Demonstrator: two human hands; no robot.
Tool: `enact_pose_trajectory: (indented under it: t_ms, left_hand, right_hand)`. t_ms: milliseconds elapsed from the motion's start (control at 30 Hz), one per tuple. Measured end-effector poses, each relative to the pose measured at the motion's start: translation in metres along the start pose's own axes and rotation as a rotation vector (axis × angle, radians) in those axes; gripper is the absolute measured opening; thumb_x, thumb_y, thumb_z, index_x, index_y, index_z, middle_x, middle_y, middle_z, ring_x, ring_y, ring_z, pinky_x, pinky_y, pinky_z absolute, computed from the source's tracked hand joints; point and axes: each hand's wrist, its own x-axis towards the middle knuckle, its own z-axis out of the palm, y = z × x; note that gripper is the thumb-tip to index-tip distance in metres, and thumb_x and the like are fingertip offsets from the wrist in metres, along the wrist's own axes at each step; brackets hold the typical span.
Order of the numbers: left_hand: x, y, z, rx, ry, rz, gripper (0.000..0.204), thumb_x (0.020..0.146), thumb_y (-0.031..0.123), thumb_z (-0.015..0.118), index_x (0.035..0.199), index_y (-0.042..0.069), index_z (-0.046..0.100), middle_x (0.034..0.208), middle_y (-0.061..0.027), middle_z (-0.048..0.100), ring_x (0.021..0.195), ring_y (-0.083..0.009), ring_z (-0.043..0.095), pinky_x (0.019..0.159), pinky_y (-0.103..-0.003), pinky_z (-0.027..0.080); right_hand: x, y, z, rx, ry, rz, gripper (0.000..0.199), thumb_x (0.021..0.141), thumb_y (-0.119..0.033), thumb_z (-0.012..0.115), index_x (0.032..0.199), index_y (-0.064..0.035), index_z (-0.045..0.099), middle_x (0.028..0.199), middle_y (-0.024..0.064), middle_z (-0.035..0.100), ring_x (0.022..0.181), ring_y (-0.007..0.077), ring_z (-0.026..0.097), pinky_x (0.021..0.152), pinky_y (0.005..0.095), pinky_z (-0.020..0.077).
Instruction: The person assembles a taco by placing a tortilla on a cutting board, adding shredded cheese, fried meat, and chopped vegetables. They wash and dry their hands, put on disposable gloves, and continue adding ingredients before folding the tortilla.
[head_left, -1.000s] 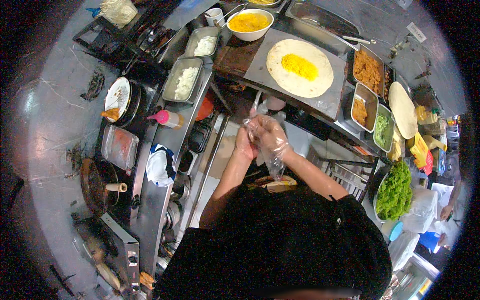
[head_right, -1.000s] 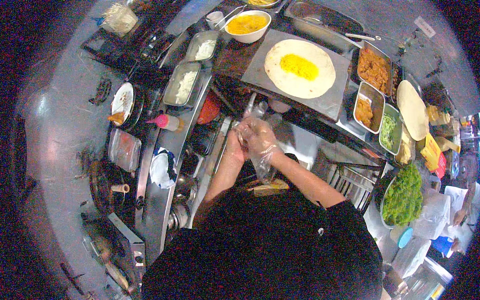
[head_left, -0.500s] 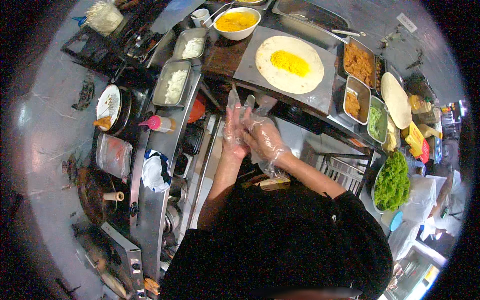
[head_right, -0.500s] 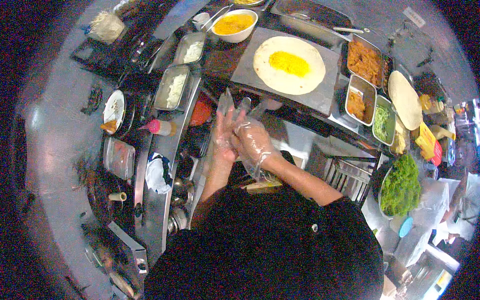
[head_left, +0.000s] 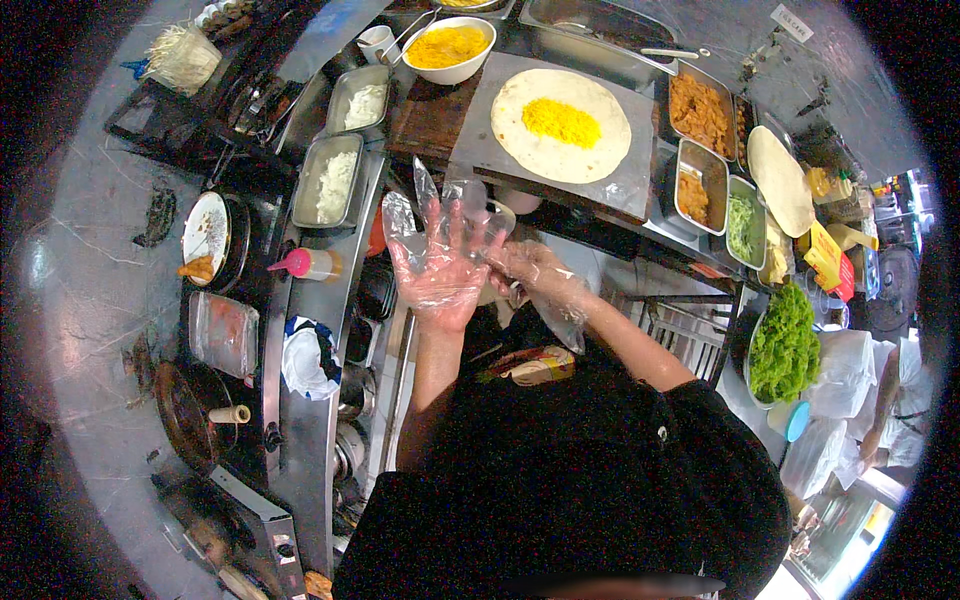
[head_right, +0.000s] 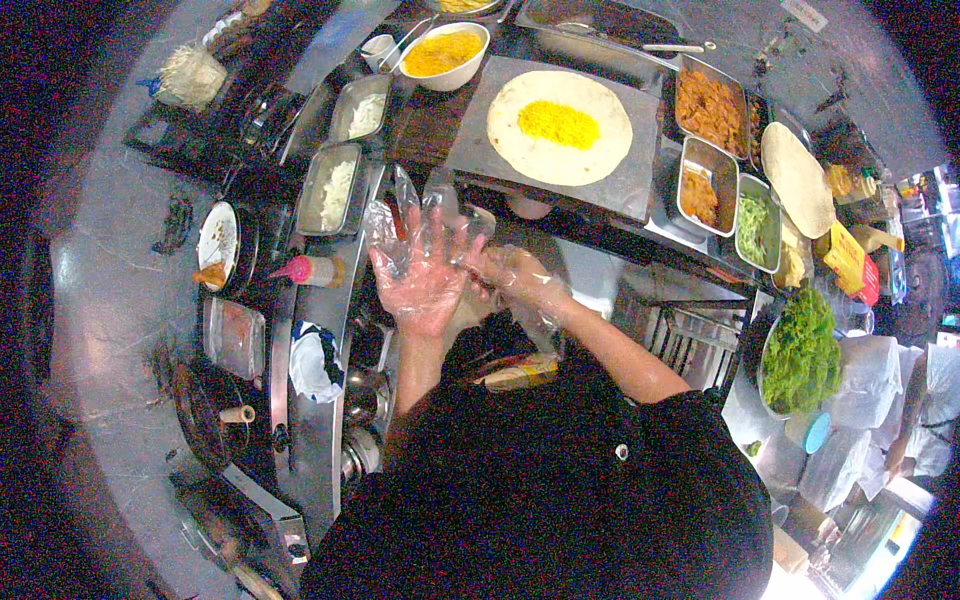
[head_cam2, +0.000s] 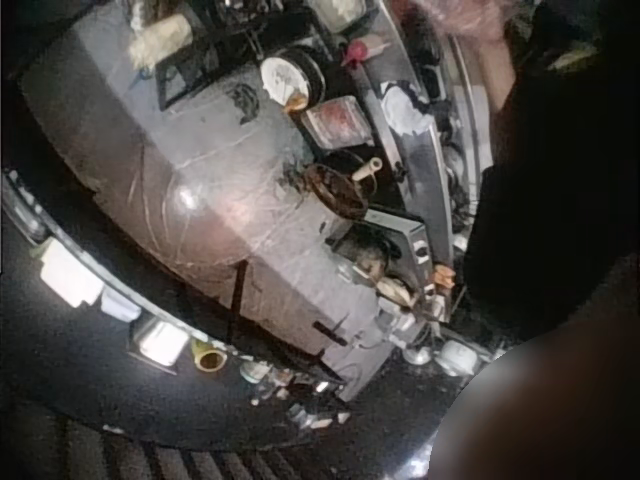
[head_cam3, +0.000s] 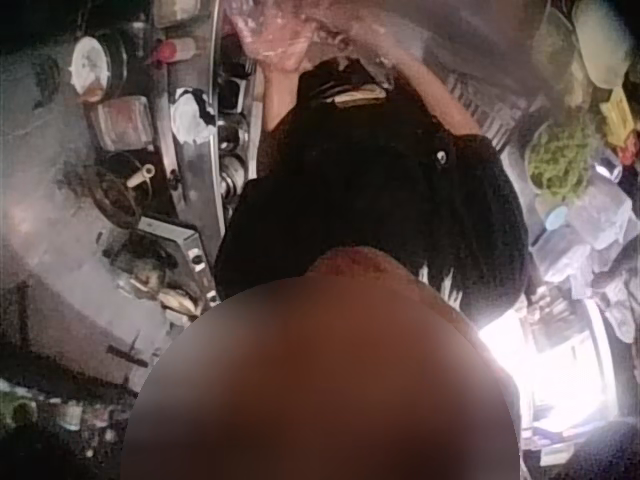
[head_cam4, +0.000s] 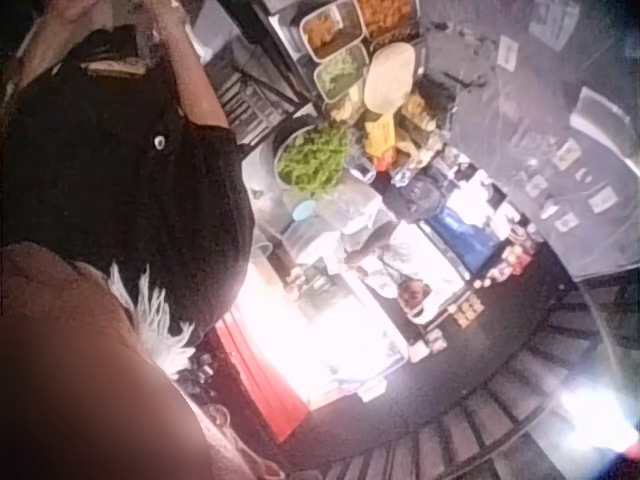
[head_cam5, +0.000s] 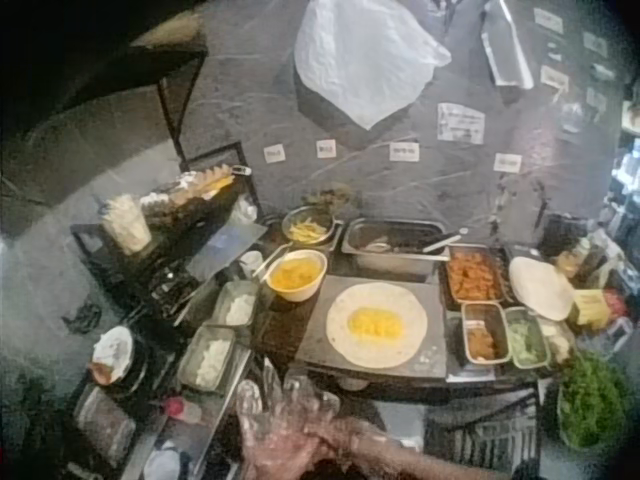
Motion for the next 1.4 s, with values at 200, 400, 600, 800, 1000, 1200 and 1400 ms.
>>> enact_pose_trajectory:
  t_ms: [200, 400, 600, 800, 1000, 1200, 1400]
  left_hand:
    - [0.010, 0.010, -0.002, 0.161, -0.216, 0.053, 0.070, 0.088, 0.074, 0.033, 0.138, 0.028, 0.051, 0.145, -0.0026, 0.047, 0.137, -0.0416, 0.032, 0.111, -0.068, 0.013]
    - [0.017, 0.023, -0.033, 0.101, -0.019, 0.019, 0.070, 0.090, 0.071, 0.036, 0.144, 0.027, 0.043, 0.145, -0.0072, 0.045, 0.131, -0.0432, 0.039, 0.105, -0.067, 0.029]
    - [0.020, -0.003, -0.030, 0.368, 0.328, 0.177, 0.071, 0.092, 0.061, 0.046, 0.137, 0.006, 0.046, 0.130, -0.0116, 0.056, 0.111, -0.0309, 0.056, 0.103, -0.053, 0.042]
    - [0.015, 0.001, -0.042, 0.476, 0.198, 0.259, 0.070, 0.094, 0.054, 0.051, 0.139, 0.002, 0.038, 0.122, -0.0141, 0.059, 0.117, -0.0376, 0.056, 0.101, -0.052, 0.046]
    - [0.015, -0.001, -0.042, 0.449, 0.347, 0.198, 0.071, 0.093, 0.056, 0.051, 0.145, 0.011, 0.033, 0.141, -0.0103, 0.041, 0.122, -0.0411, 0.050, 0.103, -0.051, 0.043]
    - [0.018, -0.014, -0.028, 0.505, 0.369, 0.249, 0.076, 0.094, 0.053, 0.051, 0.149, 0.006, 0.027, 0.149, -0.0101, 0.034, 0.123, -0.0291, 0.048, 0.107, -0.045, 0.037]
    - [0.014, -0.013, -0.055, 0.597, 0.354, -0.099, 0.065, 0.094, 0.052, 0.047, 0.135, 0.002, 0.050, 0.122, -0.0128, 0.061, 0.111, -0.0267, 0.059, 0.099, -0.042, 0.046]
  right_hand:
    - [-0.009, 0.000, 0.012, -0.341, 0.181, -0.248, 0.027, 0.088, -0.032, 0.067, 0.094, -0.0069, 0.061, 0.081, 0.0084, 0.062, 0.074, 0.0221, 0.061, 0.066, 0.0345, 0.0492]
    - [-0.016, -0.035, 0.049, -0.985, 0.270, -0.772, 0.034, 0.078, -0.024, 0.072, 0.106, -0.0058, 0.062, 0.101, 0.0176, 0.061, 0.093, 0.0356, 0.060, 0.078, 0.0441, 0.0503]
    - [0.017, 0.000, 0.041, -1.226, 0.304, -0.726, 0.031, 0.081, -0.026, 0.066, 0.100, -0.0024, 0.065, 0.090, 0.0224, 0.065, 0.078, 0.0402, 0.065, 0.069, 0.0517, 0.0513]
    - [0.016, -0.010, 0.041, -0.804, 0.191, -0.392, 0.026, 0.091, -0.025, 0.061, 0.097, 0.0007, 0.063, 0.078, 0.0252, 0.062, 0.078, 0.0423, 0.062, 0.070, 0.0480, 0.0466]
    - [0.027, 0.019, 0.039, -0.902, 0.210, -0.402, 0.028, 0.086, -0.024, 0.064, 0.101, -0.0008, 0.062, 0.081, 0.0254, 0.063, 0.081, 0.0433, 0.062, 0.072, 0.0477, 0.0474]
    - [0.017, -0.003, 0.041, -1.146, 0.236, -0.465, 0.028, 0.087, -0.024, 0.063, 0.102, -0.0011, 0.062, 0.089, 0.0266, 0.064, 0.083, 0.0426, 0.062, 0.073, 0.0462, 0.0476]
    - [0.028, 0.007, 0.038, -0.593, 0.232, -0.272, 0.038, 0.091, -0.036, 0.057, 0.099, -0.0002, 0.065, 0.092, 0.0247, 0.067, 0.083, 0.0455, 0.064, 0.076, 0.0540, 0.0493]
